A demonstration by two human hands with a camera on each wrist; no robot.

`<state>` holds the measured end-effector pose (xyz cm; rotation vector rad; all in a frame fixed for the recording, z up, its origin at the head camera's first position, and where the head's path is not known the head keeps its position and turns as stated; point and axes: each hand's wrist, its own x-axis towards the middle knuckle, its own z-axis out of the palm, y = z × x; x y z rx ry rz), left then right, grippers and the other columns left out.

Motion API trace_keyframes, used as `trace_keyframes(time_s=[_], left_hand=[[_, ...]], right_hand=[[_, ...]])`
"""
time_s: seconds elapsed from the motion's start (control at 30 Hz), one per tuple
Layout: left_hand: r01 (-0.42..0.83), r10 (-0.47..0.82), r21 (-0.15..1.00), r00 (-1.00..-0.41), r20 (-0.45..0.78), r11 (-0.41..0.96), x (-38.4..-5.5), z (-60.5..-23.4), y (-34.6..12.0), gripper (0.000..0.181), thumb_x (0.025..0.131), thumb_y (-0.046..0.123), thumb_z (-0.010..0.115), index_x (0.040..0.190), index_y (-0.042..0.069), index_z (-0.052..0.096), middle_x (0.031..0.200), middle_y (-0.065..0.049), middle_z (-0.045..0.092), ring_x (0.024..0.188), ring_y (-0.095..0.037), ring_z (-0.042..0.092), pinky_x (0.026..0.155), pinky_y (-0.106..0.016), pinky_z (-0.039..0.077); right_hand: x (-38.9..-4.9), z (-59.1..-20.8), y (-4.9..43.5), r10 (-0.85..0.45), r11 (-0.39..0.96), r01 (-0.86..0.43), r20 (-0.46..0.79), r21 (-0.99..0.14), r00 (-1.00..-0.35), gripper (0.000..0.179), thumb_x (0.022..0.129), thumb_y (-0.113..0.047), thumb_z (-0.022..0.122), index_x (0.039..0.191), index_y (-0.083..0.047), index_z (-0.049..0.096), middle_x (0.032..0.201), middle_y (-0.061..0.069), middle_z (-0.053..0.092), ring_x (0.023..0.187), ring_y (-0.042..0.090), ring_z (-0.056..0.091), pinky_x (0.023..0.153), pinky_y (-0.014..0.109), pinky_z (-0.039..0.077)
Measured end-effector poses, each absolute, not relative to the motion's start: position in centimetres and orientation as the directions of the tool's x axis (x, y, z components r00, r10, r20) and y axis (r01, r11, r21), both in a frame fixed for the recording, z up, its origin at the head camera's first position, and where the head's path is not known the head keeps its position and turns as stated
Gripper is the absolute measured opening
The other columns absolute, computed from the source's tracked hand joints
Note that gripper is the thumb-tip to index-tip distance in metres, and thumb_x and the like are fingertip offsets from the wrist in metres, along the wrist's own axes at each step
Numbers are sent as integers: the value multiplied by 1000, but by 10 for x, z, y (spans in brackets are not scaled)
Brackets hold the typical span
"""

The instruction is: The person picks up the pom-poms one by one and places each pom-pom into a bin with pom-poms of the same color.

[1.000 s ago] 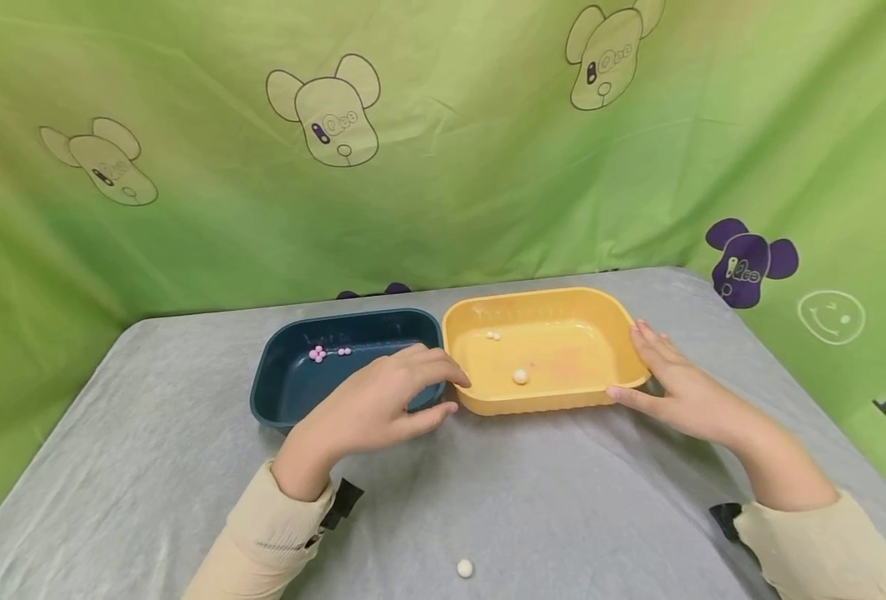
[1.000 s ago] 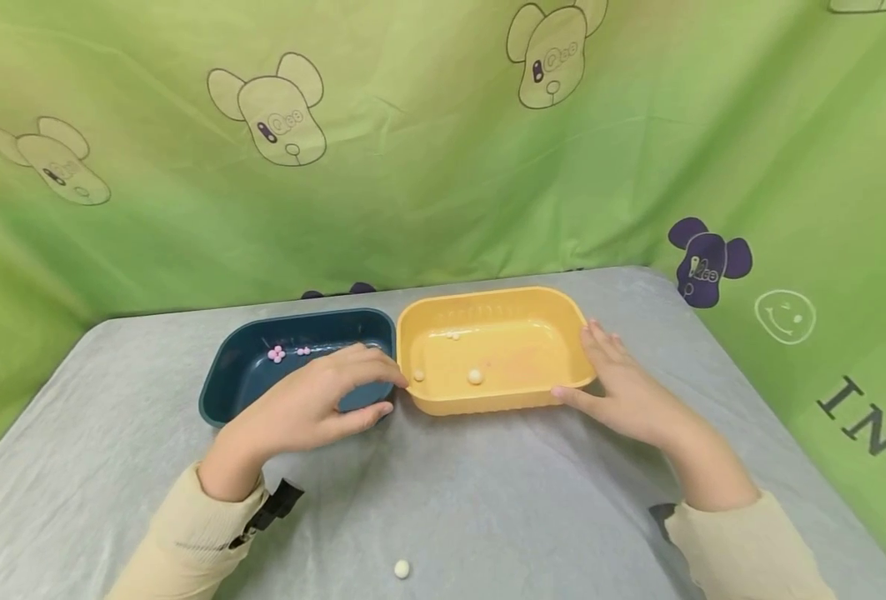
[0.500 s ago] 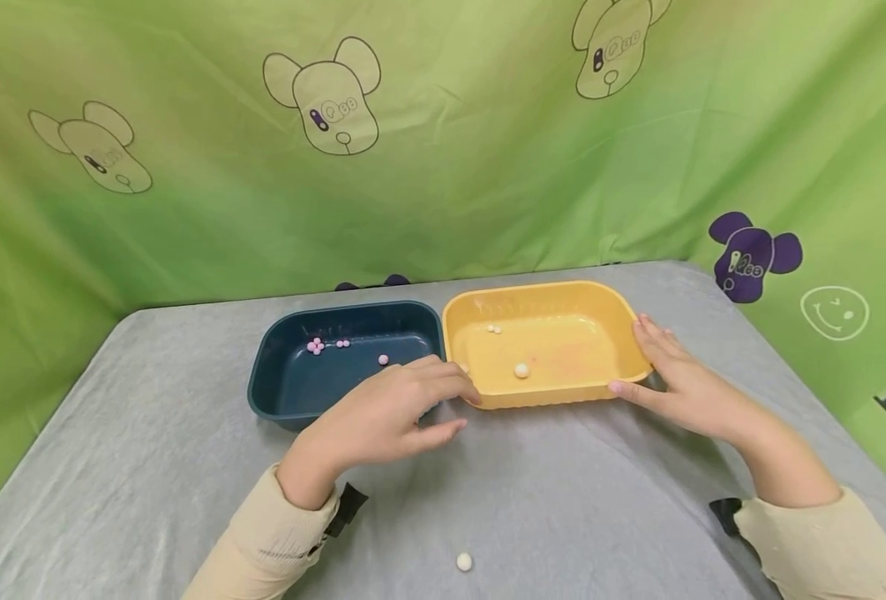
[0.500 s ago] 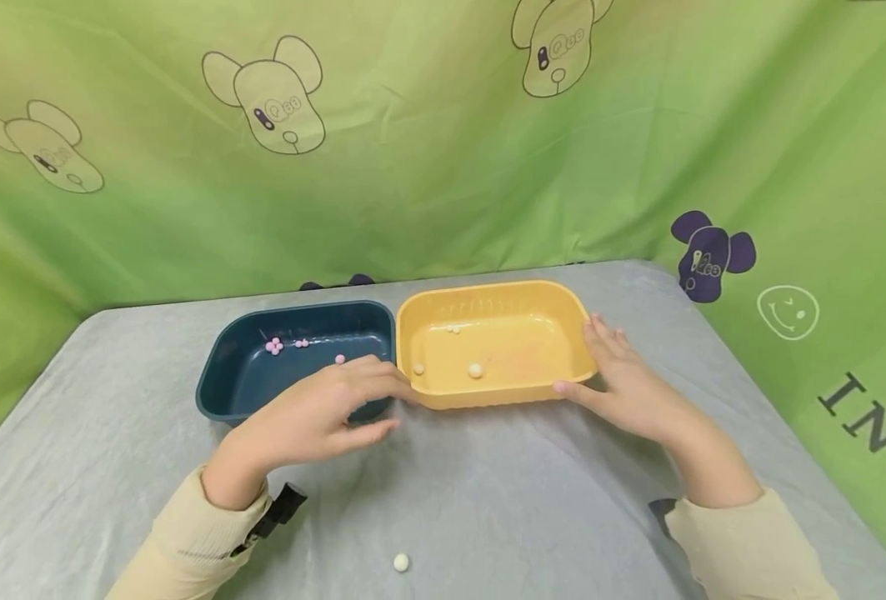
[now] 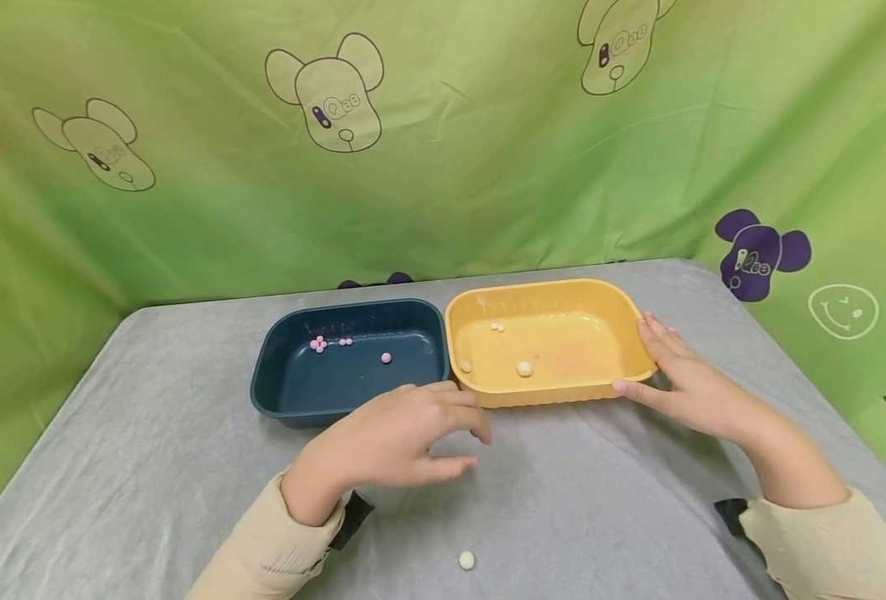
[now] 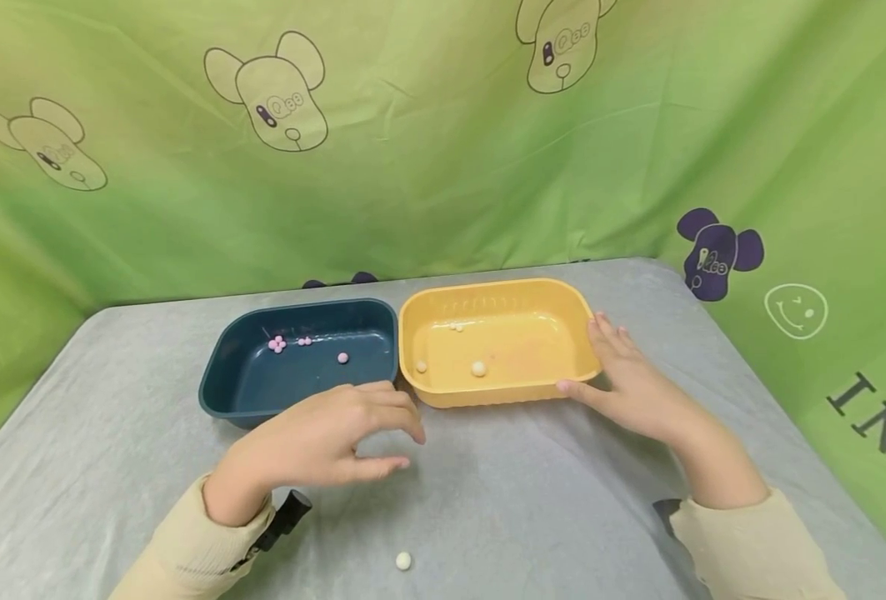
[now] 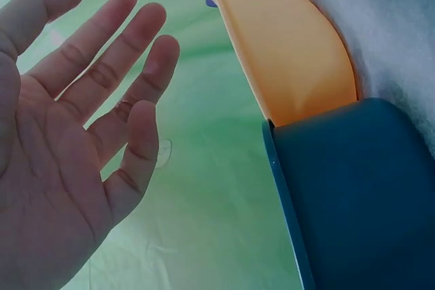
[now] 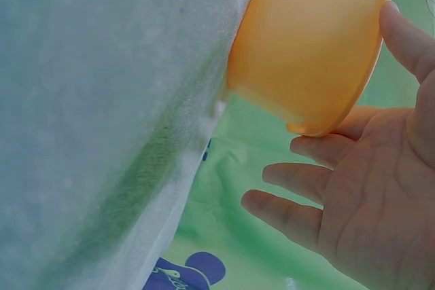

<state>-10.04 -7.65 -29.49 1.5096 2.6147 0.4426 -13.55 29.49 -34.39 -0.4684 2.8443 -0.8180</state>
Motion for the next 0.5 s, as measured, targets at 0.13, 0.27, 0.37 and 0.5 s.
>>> trace_keyframes(time_s=[0.13, 0.27, 0.37, 0.5], left_hand=[[827, 865, 309, -501, 29, 469, -98, -296, -76, 18, 94, 30, 66, 109, 20, 71, 107, 13, 66, 102, -4, 56, 81, -22, 49], [817, 868, 326, -495, -26, 476, -96, -297, -76, 16, 93, 29, 68, 106, 20, 72, 103, 13, 67, 96, -2, 57, 80, -17, 48], [806, 868, 344, -494, -57, 481, -94, -298, -75, 15, 92, 28, 70, 104, 20, 72, 101, 13, 67, 94, 0, 56, 79, -15, 47], [801, 873, 360, -480, -88, 478, -93, -299, -73, 15, 90, 27, 72, 103, 20, 72, 98, 13, 65, 92, -1, 58, 78, -12, 46]], right_hand=[[-136, -344, 295, -335, 804, -258, -49, -536, -941, 99, 96, -39, 64, 156, 6, 0, 162, 30, -10, 146, 58, -5, 118, 68, 1], [-136, -344, 295, -335, 808, -259, -50, -529, -941, 99, 96, -40, 64, 156, 7, 1, 162, 30, -10, 146, 58, -4, 118, 68, 2], [-136, -344, 295, -336, 810, -262, -50, -525, -940, 99, 96, -40, 64, 156, 7, 0, 162, 31, -9, 147, 57, -4, 118, 68, 3], [-135, -345, 296, -339, 807, -267, -44, -526, -940, 98, 96, -39, 64, 156, 7, 1, 161, 31, -9, 147, 57, -4, 119, 67, 2]])
